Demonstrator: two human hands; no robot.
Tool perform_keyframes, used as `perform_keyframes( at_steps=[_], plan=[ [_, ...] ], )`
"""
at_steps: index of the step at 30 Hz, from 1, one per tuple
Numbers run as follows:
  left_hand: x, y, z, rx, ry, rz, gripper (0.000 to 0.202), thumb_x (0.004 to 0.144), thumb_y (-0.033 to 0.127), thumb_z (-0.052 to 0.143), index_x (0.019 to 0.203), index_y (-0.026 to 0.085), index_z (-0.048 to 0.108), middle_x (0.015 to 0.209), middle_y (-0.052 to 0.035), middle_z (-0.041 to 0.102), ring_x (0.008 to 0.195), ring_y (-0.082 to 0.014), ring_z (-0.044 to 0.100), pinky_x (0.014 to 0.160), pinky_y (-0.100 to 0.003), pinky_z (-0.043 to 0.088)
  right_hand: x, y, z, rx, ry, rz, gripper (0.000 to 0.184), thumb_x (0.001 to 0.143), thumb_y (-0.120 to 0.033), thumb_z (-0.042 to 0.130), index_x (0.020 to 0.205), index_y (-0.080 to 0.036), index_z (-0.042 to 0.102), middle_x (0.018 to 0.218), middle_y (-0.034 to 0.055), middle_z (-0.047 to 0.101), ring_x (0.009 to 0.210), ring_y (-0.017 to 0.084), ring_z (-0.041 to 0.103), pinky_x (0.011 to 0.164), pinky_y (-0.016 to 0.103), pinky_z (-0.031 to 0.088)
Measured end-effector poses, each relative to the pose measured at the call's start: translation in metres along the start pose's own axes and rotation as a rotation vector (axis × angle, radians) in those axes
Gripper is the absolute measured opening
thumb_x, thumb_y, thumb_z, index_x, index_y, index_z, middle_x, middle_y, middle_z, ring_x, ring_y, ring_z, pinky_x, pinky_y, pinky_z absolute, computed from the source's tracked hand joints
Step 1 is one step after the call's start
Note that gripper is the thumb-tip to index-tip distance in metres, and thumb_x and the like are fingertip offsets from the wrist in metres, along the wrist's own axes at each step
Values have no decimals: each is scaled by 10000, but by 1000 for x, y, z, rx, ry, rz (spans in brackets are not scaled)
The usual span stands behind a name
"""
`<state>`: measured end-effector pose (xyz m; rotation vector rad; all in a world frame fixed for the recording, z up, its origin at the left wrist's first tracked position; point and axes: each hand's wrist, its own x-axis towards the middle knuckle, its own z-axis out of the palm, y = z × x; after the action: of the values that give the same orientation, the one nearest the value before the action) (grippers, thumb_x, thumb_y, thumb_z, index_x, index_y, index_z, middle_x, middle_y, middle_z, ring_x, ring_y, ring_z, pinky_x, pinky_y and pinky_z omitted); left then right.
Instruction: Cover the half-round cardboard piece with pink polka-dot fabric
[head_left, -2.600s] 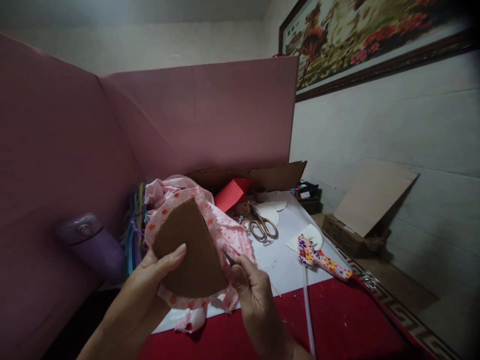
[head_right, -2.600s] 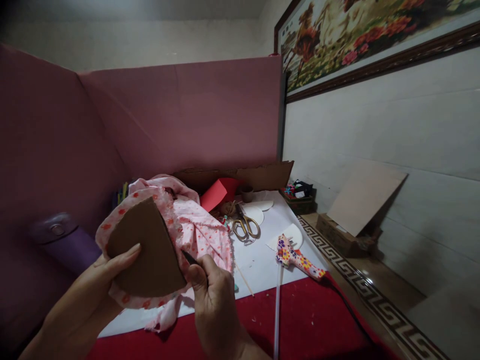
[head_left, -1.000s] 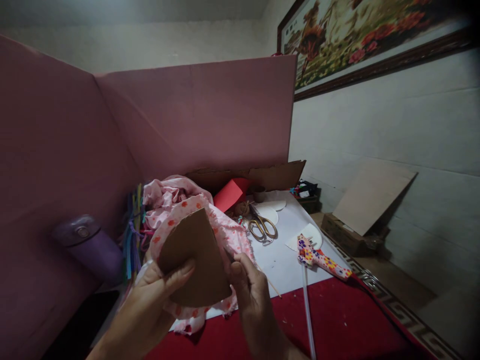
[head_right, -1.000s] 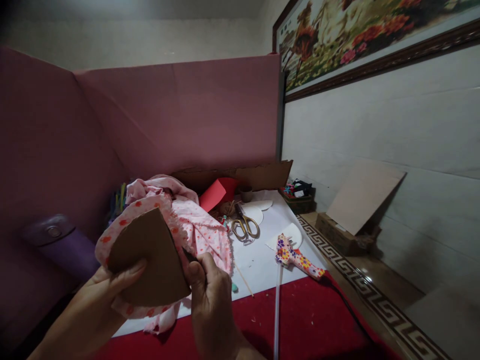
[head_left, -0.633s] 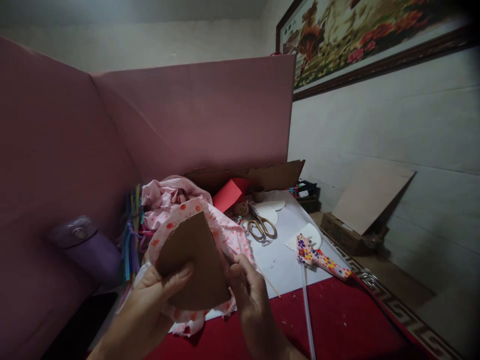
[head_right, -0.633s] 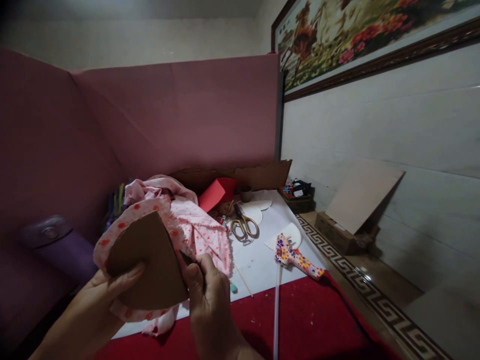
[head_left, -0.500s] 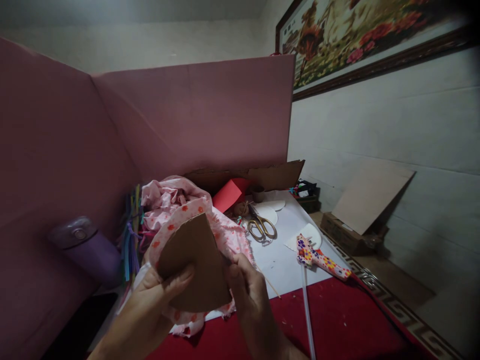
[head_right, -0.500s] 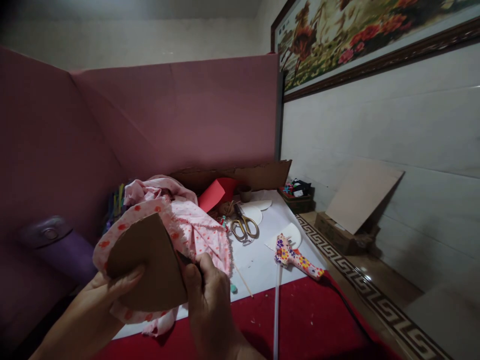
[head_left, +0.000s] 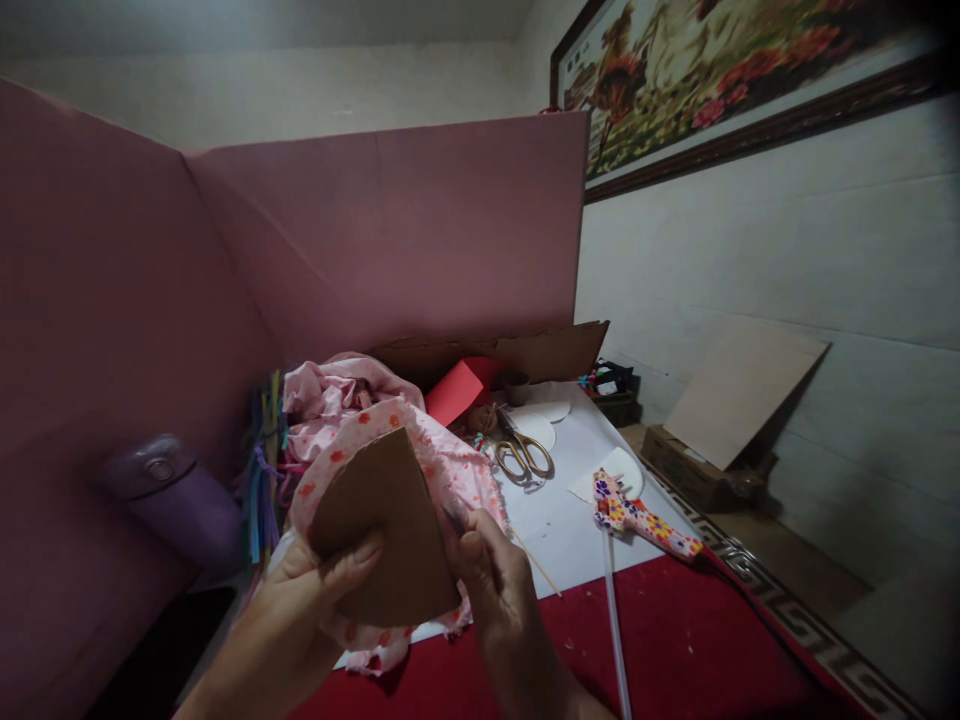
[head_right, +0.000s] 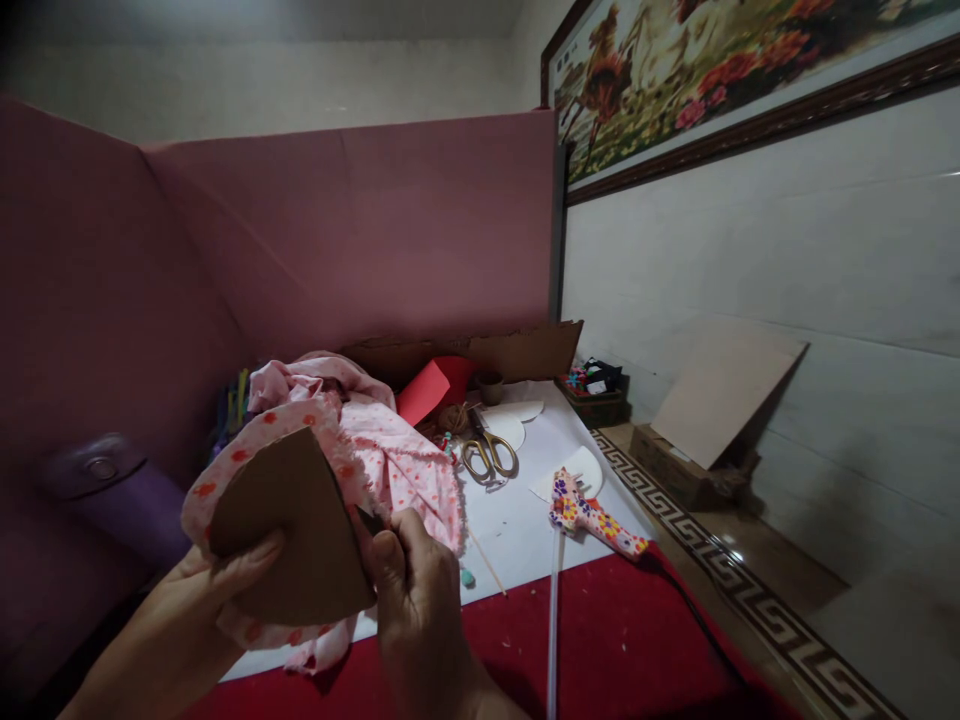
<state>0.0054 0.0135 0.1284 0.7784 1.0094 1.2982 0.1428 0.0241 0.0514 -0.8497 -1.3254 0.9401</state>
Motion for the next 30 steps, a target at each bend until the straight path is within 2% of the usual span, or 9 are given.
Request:
perform_keyframes(
  at_steps=[3,7,11,17,22,26,30],
  plan=[
    [0,0,-1,16,-12,2,697,619,182,802,1276,213,569,881,-90,774,905,-326,688,738,-388,576,2,-2,-1,-41,5,-33,382,935,-494,324,670,-220,363,597,-43,348,557,130,350,507,248,279],
    [0,-1,-3,19,-22,-7,692,613,171,806,1265,232,580,932,-96,769,934,-328,681,769,-391,569,2,-3,-3,-70,26,-61,383,940,-482,314,685,-211,407,619,-32,392,581,136,389,533,254,296],
    [0,0,-3,7,-27,5,696,623,156,795,1275,251,570,946,-83,768,947,-321,678,795,-388,562,0,-3,-4,-72,3,-41,382,943,-488,310,677,-220,369,596,-46,340,547,128,348,516,256,279],
    [0,-1,0,-3,-48,-32,568,631,168,791,1181,187,651,892,-109,772,935,-343,679,740,-384,579,1,-1,-3,-45,-13,-34,379,954,-481,310,686,-220,370,582,-51,338,530,121,326,492,257,243],
    [0,-2,-1,8,-19,-17,644,639,175,788,1252,220,594,915,-92,771,905,-328,689,747,-395,575,-2,3,0,-17,64,-10,401,943,-497,335,652,-223,349,564,-54,316,527,121,301,483,257,231],
    [0,-1,-1,11,-18,-15,663,636,183,790,1265,217,581,927,-97,770,907,-327,690,776,-406,566,-3,4,0,42,65,-37,384,933,-505,349,687,-215,406,580,-48,344,536,124,330,485,251,261],
    [0,-2,0,10,-17,-14,683,629,179,793,1274,215,572,947,-99,767,947,-325,678,789,-393,565,-2,0,-1,6,71,-53,401,931,-511,349,663,-216,398,568,-49,344,520,120,340,471,241,279]
  ],
)
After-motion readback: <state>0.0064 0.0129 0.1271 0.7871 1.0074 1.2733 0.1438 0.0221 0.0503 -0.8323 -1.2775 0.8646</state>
